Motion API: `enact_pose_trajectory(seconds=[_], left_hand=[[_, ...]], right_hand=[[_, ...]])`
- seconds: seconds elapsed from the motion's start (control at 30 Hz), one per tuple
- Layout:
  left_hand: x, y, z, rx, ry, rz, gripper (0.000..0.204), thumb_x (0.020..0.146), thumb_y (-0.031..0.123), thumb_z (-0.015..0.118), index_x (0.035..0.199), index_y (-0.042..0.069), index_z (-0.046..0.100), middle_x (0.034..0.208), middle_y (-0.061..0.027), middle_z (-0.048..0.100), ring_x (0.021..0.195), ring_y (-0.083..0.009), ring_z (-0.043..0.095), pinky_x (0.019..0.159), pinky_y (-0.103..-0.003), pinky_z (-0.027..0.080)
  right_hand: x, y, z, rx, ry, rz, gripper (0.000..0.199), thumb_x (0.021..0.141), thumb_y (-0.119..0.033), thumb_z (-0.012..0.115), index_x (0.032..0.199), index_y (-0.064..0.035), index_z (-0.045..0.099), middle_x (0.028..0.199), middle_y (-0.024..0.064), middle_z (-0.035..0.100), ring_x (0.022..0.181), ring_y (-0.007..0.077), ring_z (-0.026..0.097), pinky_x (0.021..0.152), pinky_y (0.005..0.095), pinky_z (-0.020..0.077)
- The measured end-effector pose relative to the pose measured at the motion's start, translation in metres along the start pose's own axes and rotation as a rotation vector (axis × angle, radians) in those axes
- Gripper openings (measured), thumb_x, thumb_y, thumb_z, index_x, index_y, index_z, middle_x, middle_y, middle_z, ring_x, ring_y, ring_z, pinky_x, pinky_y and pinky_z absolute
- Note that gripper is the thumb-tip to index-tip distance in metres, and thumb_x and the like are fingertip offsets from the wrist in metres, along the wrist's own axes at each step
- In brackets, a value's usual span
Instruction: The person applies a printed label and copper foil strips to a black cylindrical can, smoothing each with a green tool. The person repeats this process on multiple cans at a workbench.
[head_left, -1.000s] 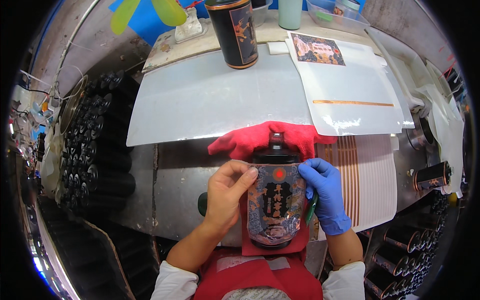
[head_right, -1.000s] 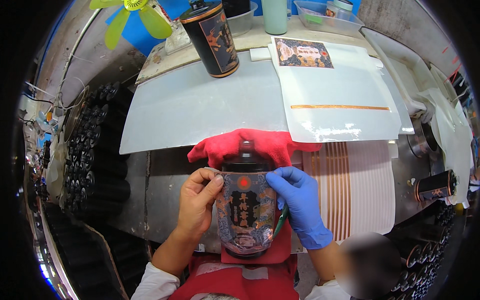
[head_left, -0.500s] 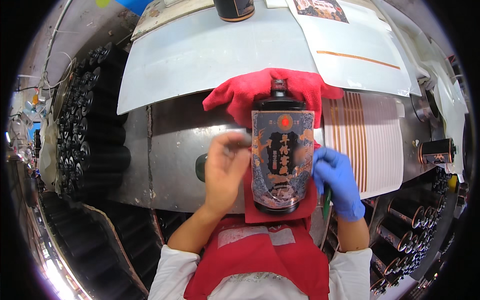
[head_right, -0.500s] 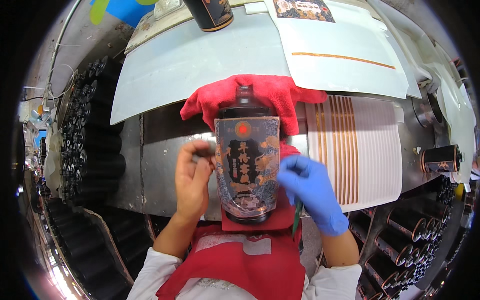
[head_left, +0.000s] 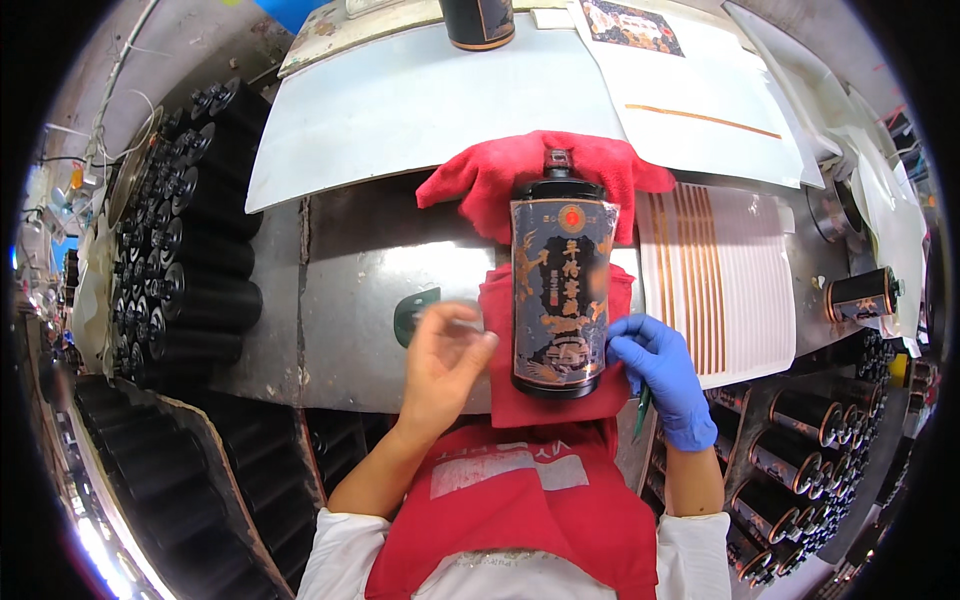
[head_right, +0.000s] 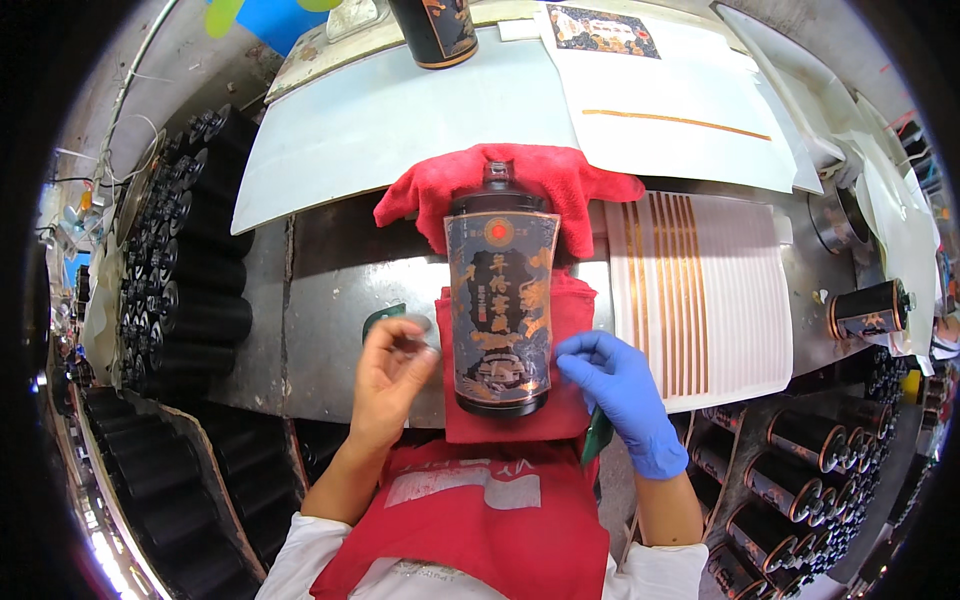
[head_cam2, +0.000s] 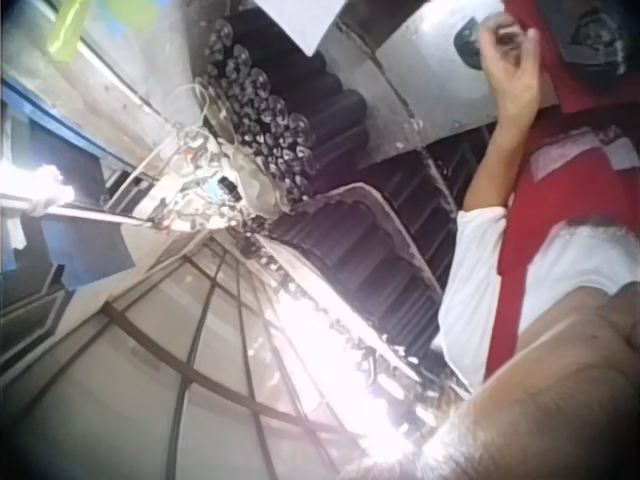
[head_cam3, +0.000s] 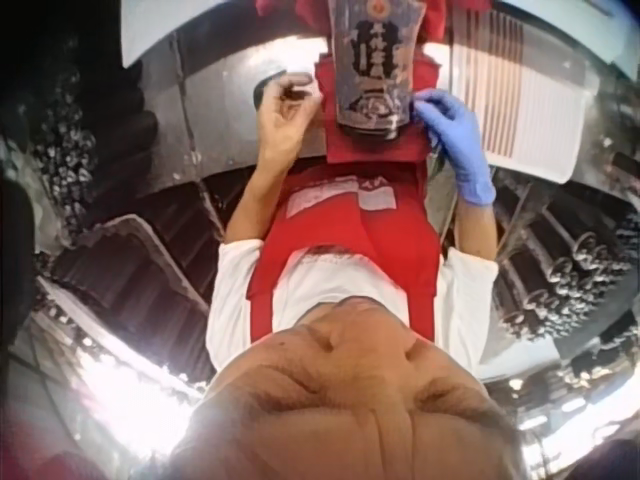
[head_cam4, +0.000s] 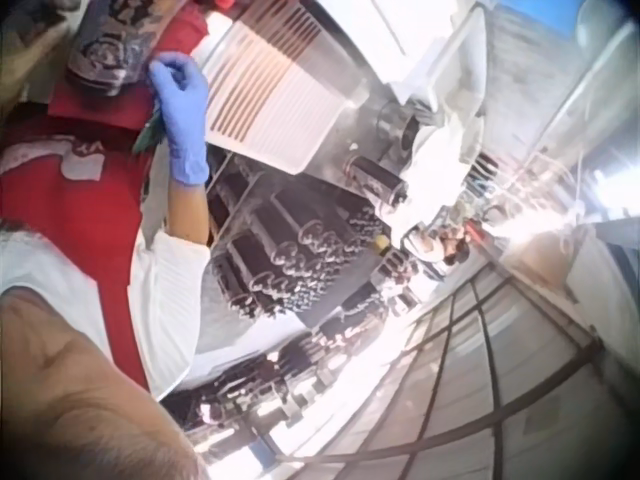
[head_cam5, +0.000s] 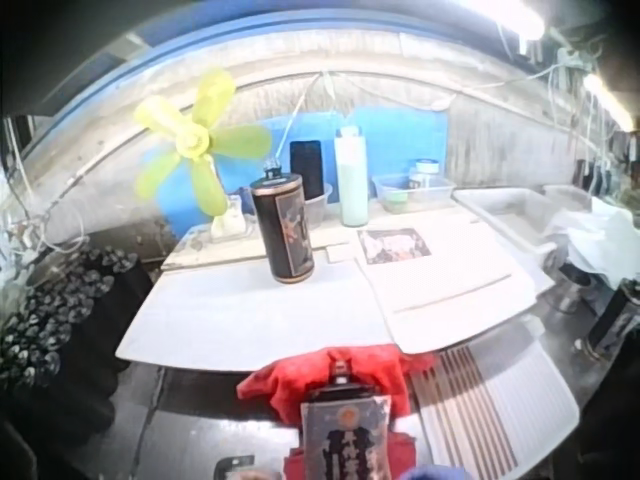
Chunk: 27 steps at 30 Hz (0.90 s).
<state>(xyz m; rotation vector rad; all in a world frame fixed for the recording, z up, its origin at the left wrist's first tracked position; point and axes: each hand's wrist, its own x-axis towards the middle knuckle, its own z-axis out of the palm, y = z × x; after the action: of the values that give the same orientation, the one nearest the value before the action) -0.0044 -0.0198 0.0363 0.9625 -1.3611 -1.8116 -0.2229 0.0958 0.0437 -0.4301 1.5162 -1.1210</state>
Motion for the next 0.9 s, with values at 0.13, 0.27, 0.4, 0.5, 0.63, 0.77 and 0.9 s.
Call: enact_pose_trajectory(seconds=[0.13,0.27,0.4,0.5,0.63,0.77,0.9], left_hand=[[0.013,0.016,0.008,0.529,-0.184,0.485,0.055,0.089,0.019,0.055,0.137,0.004,0.032,0.142,-0.0197,0.025,0.126,-0.0300,0.032,0.101,-0.038,0.028],[0.037,-0.012,0.005,0.448,-0.488,0.465,0.064,0.094,0.038,0.043,0.145,0.007,0.020,0.148,-0.0263,0.008,0.137,-0.0402,0.010,0.109,-0.043,0.009],[0.040,-0.013,0.006,0.522,-0.474,0.470,0.068,0.094,0.050,0.033,0.145,0.009,0.018,0.148,-0.0270,0.007,0.136,-0.0418,0.009,0.109,-0.044,0.007],[0.044,-0.015,0.003,0.506,-0.442,0.469,0.072,0.093,0.055,0.030,0.145,0.007,0.014,0.148,-0.0268,0.006,0.137,-0.0406,0.008,0.109,-0.042,0.007],[0.056,-0.004,0.007,0.481,-0.340,0.513,0.077,0.092,0.056,0.029,0.145,0.002,0.012,0.148,-0.0258,0.010,0.137,-0.0390,0.012,0.110,-0.039,0.009],[0.063,0.003,0.017,0.541,-0.359,0.487,0.078,0.093,0.052,0.035,0.144,0.000,0.009,0.145,-0.0282,0.018,0.135,-0.0404,0.019,0.109,-0.038,0.014],[0.065,0.008,0.023,0.363,-0.424,0.352,0.087,0.091,0.056,0.036,0.143,-0.002,-0.001,0.143,-0.0295,0.022,0.132,-0.0413,0.025,0.107,-0.038,0.019]], right_hand=[[-0.001,-0.017,0.013,0.079,-0.004,-0.095,0.041,0.078,-0.010,0.066,0.116,-0.0001,0.054,0.084,-0.0015,0.057,0.058,0.0006,0.045,0.047,0.0155,0.0367],[0.008,-0.015,0.019,-0.068,-0.050,-0.093,0.052,0.071,-0.007,0.072,0.119,0.0003,0.052,0.083,-0.0016,0.057,0.059,0.0001,0.043,0.053,0.0147,0.0372],[0.010,-0.008,0.017,-0.069,-0.040,-0.109,0.056,0.070,-0.009,0.073,0.121,-0.0006,0.051,0.082,-0.0017,0.056,0.057,0.0006,0.041,0.053,0.0153,0.0373],[0.012,-0.008,0.011,-0.186,0.005,-0.176,0.064,0.071,-0.012,0.073,0.129,-0.0045,0.047,0.086,-0.0013,0.056,0.055,0.0018,0.039,0.053,0.0165,0.0371],[-0.001,-0.033,0.016,-0.410,0.183,-0.400,0.086,0.072,-0.027,0.076,0.143,-0.0158,0.029,0.102,0.0025,0.051,0.055,0.0054,0.037,0.052,0.0206,0.0382],[-0.003,-0.053,0.033,-0.651,0.110,-0.526,0.092,0.074,-0.041,0.071,0.145,-0.0162,0.018,0.116,0.0163,0.045,0.074,0.0209,0.054,0.068,0.0324,0.0463],[0.033,-0.034,0.026,-0.557,-0.034,-0.613,0.098,0.076,-0.054,0.063,0.146,-0.0118,0.008,0.125,0.0227,0.042,0.113,0.0378,0.049,0.093,0.0387,0.0406]])
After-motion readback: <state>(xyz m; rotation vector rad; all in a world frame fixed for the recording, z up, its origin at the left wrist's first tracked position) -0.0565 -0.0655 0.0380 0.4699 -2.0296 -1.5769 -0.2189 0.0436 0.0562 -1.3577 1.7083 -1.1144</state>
